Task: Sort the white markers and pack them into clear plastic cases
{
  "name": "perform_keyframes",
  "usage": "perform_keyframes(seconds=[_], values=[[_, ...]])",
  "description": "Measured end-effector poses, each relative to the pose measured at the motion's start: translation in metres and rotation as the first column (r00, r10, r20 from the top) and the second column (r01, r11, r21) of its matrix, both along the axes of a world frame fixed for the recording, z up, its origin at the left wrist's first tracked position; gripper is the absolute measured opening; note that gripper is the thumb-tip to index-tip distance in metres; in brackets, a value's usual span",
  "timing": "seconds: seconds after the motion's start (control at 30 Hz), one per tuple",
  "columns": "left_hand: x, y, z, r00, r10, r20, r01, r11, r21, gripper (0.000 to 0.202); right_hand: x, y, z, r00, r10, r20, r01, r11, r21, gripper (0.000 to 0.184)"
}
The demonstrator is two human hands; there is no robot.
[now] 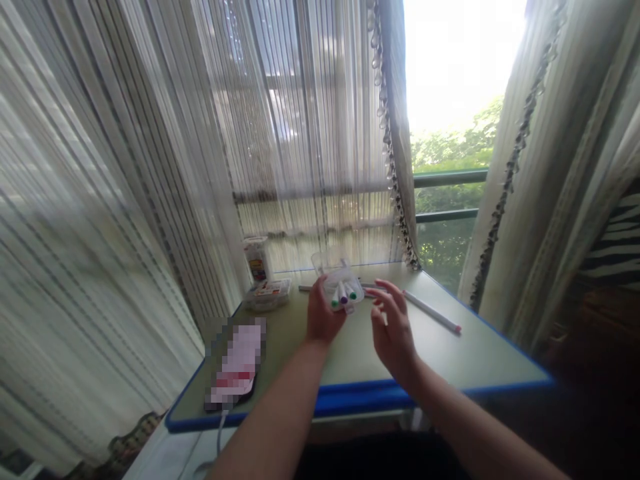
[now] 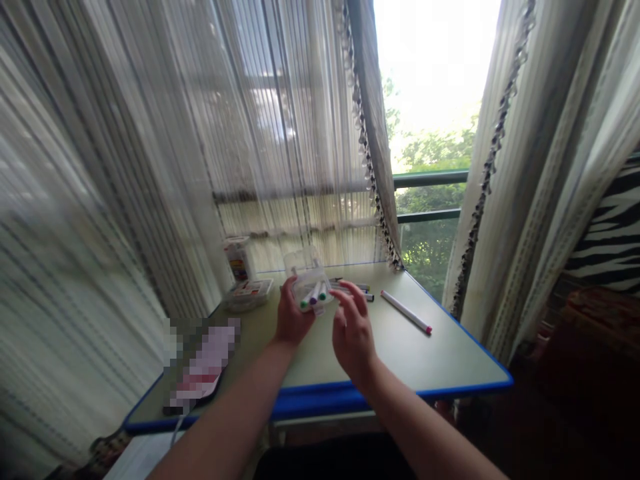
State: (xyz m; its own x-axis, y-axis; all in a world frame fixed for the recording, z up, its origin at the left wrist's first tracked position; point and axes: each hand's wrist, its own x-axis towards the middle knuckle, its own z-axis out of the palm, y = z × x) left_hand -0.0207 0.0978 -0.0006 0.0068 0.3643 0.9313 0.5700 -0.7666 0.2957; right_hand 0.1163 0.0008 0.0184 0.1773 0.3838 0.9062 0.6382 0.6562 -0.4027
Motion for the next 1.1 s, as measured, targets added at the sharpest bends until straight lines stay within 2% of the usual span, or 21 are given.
perform_keyframes(seconds=[0.07, 0.13, 0.17, 0.23, 0.33, 0.4, 0.47, 0.57, 0.7, 0.83, 1.0, 1.1], values=[[0.001, 0.002, -0.001, 1.000, 0.002, -0.005, -0.002, 1.000, 0.006, 0.070, 0.012, 0.022, 0.011, 0.998, -0.035, -0.047, 0.036, 0.999, 0.024, 0.035], [0.002, 0.004, -0.002, 1.000, 0.028, -0.012, -0.028, 1.000, 0.011, 0.071, 0.026, 0.046, 0.017, 0.994, -0.104, 0.033, 0.106, 0.991, -0.085, 0.035], [0.002, 0.005, -0.001, 0.999, 0.045, -0.015, -0.045, 0.999, 0.008, 0.073, 0.032, 0.057, 0.018, 0.983, -0.135, 0.128, 0.157, 0.969, -0.188, 0.036], [0.002, 0.005, -0.001, 0.997, 0.069, -0.033, -0.069, 0.998, -0.005, 0.075, 0.040, 0.076, 0.012, 0.924, -0.138, 0.357, 0.274, 0.890, -0.365, 0.036], [0.001, 0.004, 0.000, 0.995, 0.068, -0.073, -0.069, 0.997, -0.017, 0.076, 0.047, 0.093, -0.006, 0.840, -0.093, 0.535, 0.386, 0.795, -0.467, 0.041], [0.001, 0.002, 0.000, 0.994, 0.060, -0.088, -0.063, 0.997, -0.034, 0.076, 0.048, 0.096, -0.016, 0.801, -0.061, 0.596, 0.438, 0.739, -0.513, 0.043], [0.001, 0.000, 0.001, 0.994, 0.055, -0.096, -0.060, 0.997, -0.049, 0.076, 0.049, 0.097, -0.021, 0.770, -0.035, 0.637, 0.471, 0.705, -0.531, 0.043], [0.001, -0.004, 0.003, 0.995, 0.041, -0.088, -0.047, 0.997, -0.068, 0.077, 0.052, 0.096, -0.022, 0.747, -0.024, 0.664, 0.482, 0.707, -0.517, 0.040], [0.001, -0.011, 0.004, 1.000, 0.014, -0.024, -0.017, 0.993, -0.120, 0.079, 0.056, 0.095, -0.020, 0.753, -0.107, 0.650, 0.522, 0.698, -0.490, 0.044], [0.001, -0.013, 0.004, 1.000, -0.004, 0.005, 0.005, 0.989, -0.146, 0.079, 0.056, 0.093, -0.019, 0.730, -0.012, 0.684, 0.518, 0.662, -0.542, 0.039], [-0.001, -0.009, 0.002, 1.000, 0.006, -0.022, -0.009, 0.990, -0.138, 0.080, 0.052, 0.089, -0.016, 0.723, 0.062, 0.688, 0.498, 0.643, -0.582, 0.046], [-0.004, -0.007, 0.003, 0.999, 0.023, -0.037, -0.028, 0.993, -0.118, 0.078, 0.047, 0.088, -0.016, 0.721, 0.093, 0.686, 0.504, 0.610, -0.612, 0.039]])
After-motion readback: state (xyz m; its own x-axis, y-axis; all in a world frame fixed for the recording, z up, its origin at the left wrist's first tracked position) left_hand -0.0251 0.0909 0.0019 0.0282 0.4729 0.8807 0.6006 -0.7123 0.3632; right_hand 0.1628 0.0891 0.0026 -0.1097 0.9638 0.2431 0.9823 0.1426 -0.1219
